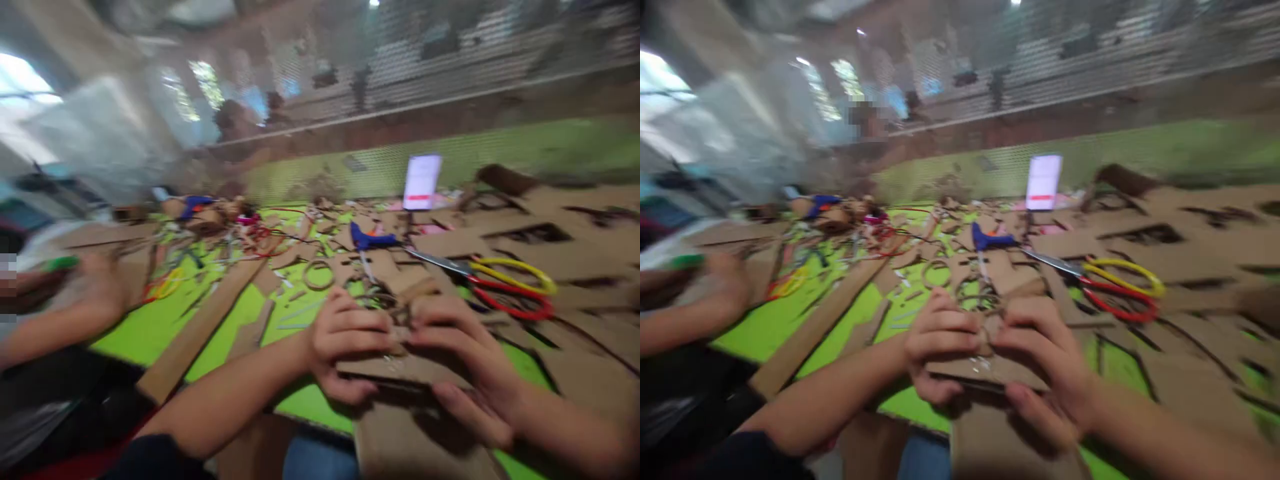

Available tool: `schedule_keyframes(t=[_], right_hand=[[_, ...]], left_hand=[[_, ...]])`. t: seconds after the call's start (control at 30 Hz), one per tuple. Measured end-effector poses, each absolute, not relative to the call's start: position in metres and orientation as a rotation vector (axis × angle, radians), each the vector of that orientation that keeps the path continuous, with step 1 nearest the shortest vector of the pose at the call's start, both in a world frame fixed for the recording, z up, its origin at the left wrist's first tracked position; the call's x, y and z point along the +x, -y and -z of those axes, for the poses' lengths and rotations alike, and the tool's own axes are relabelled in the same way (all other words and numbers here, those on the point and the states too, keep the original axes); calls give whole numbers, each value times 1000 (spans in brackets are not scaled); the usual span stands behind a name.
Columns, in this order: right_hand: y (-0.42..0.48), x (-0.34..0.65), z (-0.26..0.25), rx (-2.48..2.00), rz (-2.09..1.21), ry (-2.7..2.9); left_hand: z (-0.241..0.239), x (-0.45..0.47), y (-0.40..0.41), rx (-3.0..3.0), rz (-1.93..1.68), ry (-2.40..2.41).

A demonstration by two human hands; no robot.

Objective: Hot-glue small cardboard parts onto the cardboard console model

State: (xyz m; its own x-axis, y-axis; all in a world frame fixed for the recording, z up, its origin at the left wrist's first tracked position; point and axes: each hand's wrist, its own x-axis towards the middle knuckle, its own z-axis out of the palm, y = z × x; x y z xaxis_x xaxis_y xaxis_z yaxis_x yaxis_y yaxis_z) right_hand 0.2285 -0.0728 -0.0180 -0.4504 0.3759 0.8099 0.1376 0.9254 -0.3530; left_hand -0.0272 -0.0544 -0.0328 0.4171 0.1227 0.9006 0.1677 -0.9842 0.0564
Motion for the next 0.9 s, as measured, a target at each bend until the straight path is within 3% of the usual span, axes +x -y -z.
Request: schedule_keyframes(t=[0.47, 0.9], right_hand=[[64, 224, -2, -219, -242, 2067], [63, 215, -57, -619, -711, 2202]], left_hand=[[20, -30, 53, -2660, 1740, 258], [35, -30, 47, -2661, 1871, 246]])
